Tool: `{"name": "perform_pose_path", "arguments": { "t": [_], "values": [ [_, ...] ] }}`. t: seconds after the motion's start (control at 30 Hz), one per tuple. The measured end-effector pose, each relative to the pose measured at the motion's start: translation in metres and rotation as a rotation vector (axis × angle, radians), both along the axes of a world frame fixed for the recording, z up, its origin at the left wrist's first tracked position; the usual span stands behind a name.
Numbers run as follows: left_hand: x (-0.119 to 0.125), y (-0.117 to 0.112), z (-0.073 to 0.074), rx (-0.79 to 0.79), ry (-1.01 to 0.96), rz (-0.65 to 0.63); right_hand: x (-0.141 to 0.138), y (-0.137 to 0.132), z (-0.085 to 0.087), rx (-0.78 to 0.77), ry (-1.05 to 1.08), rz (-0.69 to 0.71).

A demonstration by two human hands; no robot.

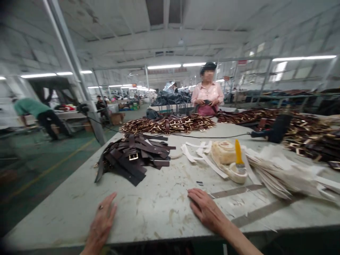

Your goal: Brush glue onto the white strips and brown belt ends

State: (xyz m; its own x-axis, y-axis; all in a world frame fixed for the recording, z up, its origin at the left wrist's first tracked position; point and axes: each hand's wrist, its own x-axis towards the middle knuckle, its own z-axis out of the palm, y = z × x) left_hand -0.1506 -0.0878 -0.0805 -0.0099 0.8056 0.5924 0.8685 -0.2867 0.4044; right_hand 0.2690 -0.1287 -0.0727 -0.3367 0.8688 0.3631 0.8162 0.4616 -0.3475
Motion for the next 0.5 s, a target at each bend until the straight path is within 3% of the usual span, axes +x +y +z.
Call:
{"name": "perform_pose_path", "arguments": {
  "t": [0.23, 0.33, 0.4, 0.5],
  "values": [
    [0.010, -0.016, 0.008, 0.021, 0.081, -0.037, 0.014, 0.009, -0.030, 0.020, 0.011, -0.081],
    [0.009, -0.020, 0.009, 0.087, 0.155, -0.084, 0.017, 0.016, -0.032, 0.021, 0.051, -0.134],
    [0.008, -0.021, 0.008, 0.135, 0.198, -0.096, 0.015, 0.030, -0.022, -0.049, 0.164, -0.205],
    [0.003, -0.019, 0.005, 0.149, 0.238, -0.094, -0.002, 0.075, 0.016, -0.168, 0.309, -0.219]
  ]
}}
